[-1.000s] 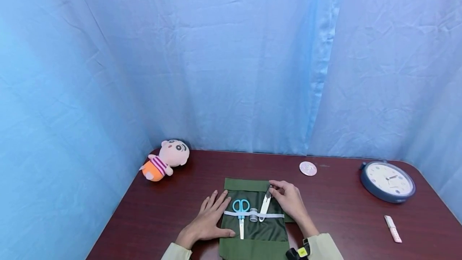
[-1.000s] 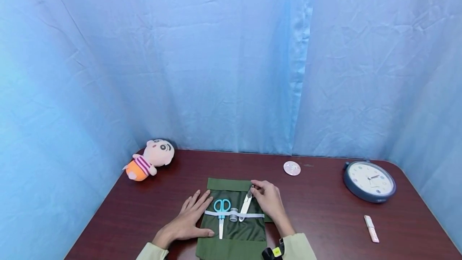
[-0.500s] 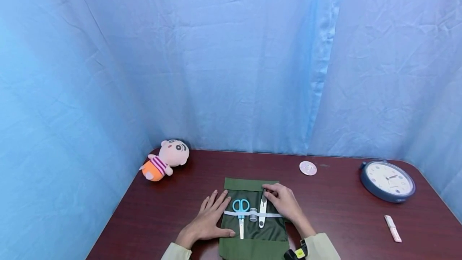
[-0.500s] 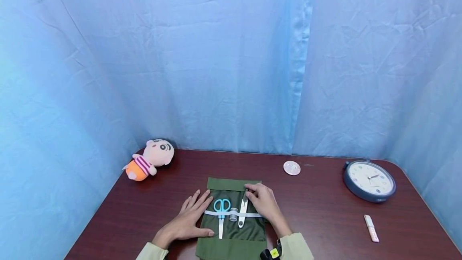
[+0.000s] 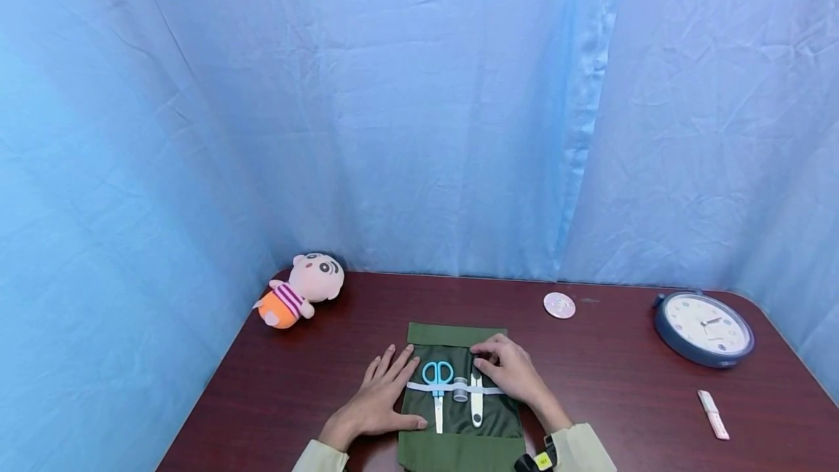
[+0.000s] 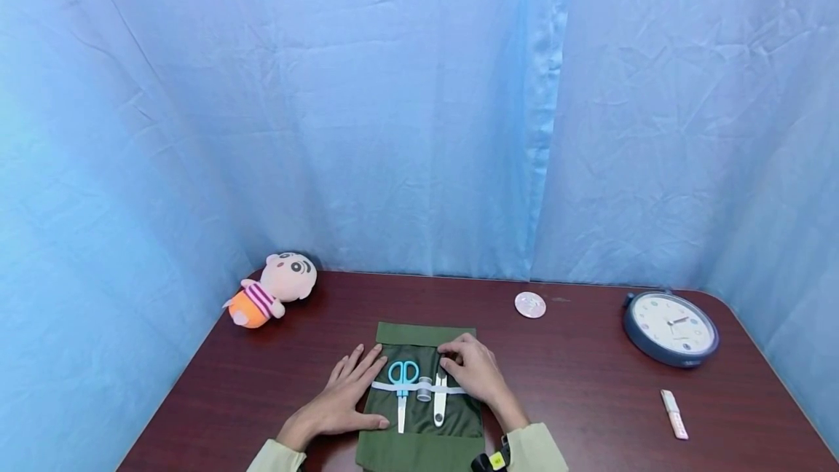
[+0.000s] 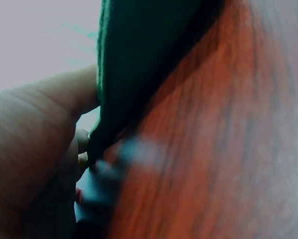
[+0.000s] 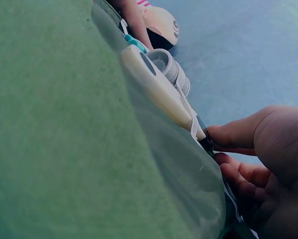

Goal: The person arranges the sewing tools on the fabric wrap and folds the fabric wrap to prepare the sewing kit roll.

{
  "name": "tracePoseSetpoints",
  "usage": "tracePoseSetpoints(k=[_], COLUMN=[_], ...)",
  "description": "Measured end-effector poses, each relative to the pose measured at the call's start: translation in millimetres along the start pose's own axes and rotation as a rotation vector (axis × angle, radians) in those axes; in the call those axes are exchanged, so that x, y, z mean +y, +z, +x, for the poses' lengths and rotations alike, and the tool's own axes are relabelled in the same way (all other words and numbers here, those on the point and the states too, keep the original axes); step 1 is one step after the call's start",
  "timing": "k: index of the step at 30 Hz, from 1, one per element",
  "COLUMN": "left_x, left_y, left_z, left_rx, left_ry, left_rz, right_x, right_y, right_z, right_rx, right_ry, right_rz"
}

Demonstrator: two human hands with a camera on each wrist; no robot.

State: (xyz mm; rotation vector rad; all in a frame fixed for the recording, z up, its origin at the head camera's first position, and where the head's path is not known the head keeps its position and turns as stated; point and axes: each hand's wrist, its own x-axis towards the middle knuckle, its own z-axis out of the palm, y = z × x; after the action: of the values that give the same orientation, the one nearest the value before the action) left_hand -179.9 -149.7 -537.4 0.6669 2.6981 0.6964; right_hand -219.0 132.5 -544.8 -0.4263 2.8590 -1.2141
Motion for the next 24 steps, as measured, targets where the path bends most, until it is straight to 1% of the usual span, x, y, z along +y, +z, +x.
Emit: tracePoseSetpoints(k=[24], left_x=[-0.7], left_y=[-0.8], left_z=[0.2], left_rx=[-0.014], left_ry=[-0.007], left_rz=[-0.018], right_x=[2.2], right_y=[-3.0], right_z=[-1.6], right_rx=[-0.058], right_ry=[-0.045], right_rz=[0.007])
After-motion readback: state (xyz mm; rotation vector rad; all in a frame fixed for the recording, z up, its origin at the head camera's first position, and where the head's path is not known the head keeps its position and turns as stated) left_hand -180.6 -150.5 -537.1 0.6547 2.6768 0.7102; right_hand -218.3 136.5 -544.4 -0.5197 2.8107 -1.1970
